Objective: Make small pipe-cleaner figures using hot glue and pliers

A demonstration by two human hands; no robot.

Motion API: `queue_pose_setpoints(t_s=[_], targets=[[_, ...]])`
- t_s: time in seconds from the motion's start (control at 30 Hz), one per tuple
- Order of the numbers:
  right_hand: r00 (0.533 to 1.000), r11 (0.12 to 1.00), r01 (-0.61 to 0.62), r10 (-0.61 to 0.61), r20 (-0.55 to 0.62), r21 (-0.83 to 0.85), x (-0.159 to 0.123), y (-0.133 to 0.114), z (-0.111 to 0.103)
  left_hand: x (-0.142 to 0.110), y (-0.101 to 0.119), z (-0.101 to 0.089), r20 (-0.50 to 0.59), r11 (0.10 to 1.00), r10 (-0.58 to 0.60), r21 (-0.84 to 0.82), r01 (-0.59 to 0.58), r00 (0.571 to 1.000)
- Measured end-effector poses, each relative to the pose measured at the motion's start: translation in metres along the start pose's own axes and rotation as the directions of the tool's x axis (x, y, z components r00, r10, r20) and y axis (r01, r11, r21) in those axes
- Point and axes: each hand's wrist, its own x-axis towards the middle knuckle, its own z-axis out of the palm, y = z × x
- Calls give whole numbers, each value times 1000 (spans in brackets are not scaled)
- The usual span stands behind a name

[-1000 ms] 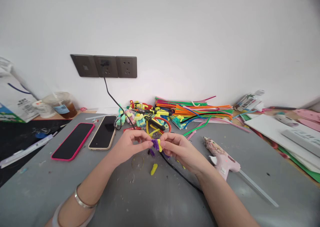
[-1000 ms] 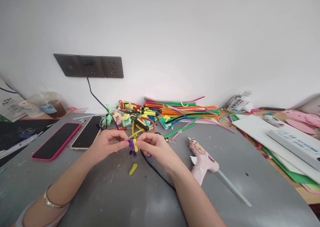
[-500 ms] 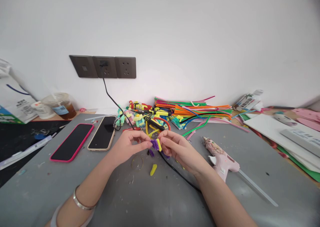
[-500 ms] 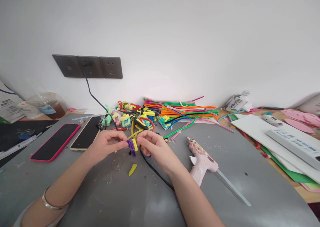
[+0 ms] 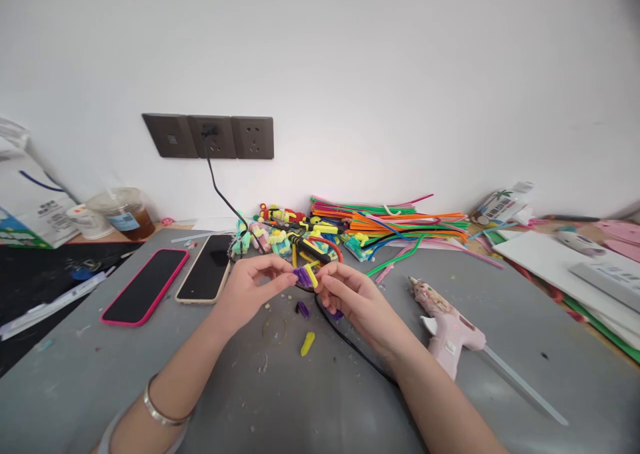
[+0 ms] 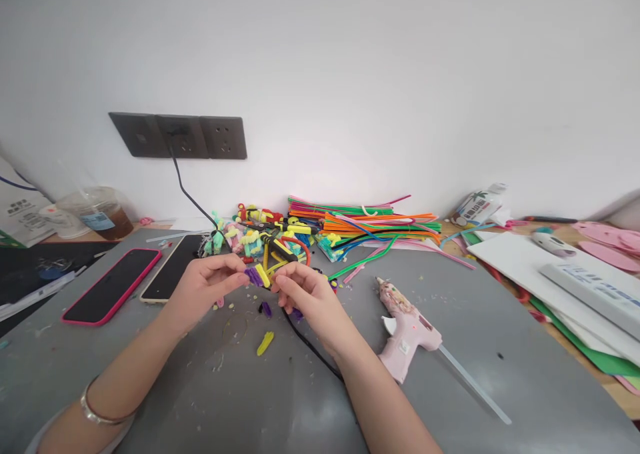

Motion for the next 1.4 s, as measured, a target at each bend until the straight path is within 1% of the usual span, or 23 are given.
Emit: queue_pose_setpoints(t_s=[0.1, 0.17, 0.27, 0.33, 0.43, 0.53, 0.63, 0.77, 0.9, 0.97, 1.0, 1.03, 1.07, 1.1, 1.13, 1.17, 1.2, 1.23, 1.27, 1.33, 1.4], targets=[[1000, 999, 19, -19, 0, 50, -1, -2, 1, 1, -1, -1, -50, 1000, 18, -16, -19, 999], [1000, 996, 24, -25, 12, 80, -2, -3, 2, 1, -1, -1, -51, 1000, 13, -14, -14, 999], [999, 996, 51, -52, 10, 80, -1, 0, 1, 2, -1, -1, -39, 1000, -10, 7, 10, 999], [997, 995, 80, -79, -22, 58, 0, 2, 1, 2, -2, -1, -51, 999, -41, 28, 42, 998], [989, 992, 120, -116, -92, 33, 2, 3, 1, 3, -5, -2, -75, 990, -125, 50, 129, 989], [977, 986, 165, -158, -146, 38, 3, 2, 1, 3, -9, -4, -85, 982, -182, 41, 186, 980], [972, 981, 185, -174, -159, 59, 3, 2, 1, 4, -13, -6, -87, 985, -168, 10, 170, 982], [976, 983, 168, -156, -154, 70, 3, 2, 2, 3, -16, -7, -89, 991, -130, -25, 128, 988], [975, 985, 165, -154, -159, 55, 3, 3, 2, 1, -13, -8, -88, 994, -110, 8, 112, 990], [970, 983, 177, -167, -175, 45, 4, 4, 1, 1, -10, -8, -90, 995, -44, 82, 51, 995], [967, 982, 186, -174, -186, 46, 4, 4, 1, 1, -9, -8, -98, 990, 30, 143, -16, 995], [964, 980, 193, -179, -198, 52, 5, 4, 0, 1, -7, -8, -106, 970, 140, 217, -115, 984], [961, 978, 199, -183, -209, 62, 6, 4, 0, 1, -5, -8, -109, 927, 272, 297, -230, 956], [958, 976, 206, -186, -219, 72, 6, 4, -1, 1, -4, -8, -100, 863, 403, 371, -342, 910], [954, 973, 215, -192, -230, 79, 7, 5, -2, 1, -3, -8, -79, 789, 516, 432, -437, 853], [950, 971, 225, -200, -241, 82, 7, 5, -2, 1, -3, -8, -52, 721, 596, 473, -506, 801], [944, 968, 238, -211, -254, 79, 7, 5, -3, 2, -3, -8, -26, 672, 644, 498, -548, 765], [937, 965, 252, -225, -267, 72, 7, 5, -3, 2, -4, -9, -6, 643, 665, 512, -569, 747], [930, 962, 267, -240, -279, 62, 7, 5, -4, 2, -5, -9, 10, 630, 670, 522, -575, 743], [914, 952, 305, -282, -293, 35, 7, 1, -5, 2, -8, -9, 37, 618, 662, 538, -573, 748], [883, 930, 367, -352, -309, -12, 3, -7, -6, 2, -10, -8, 59, 604, 658, 555, -572, 751]])
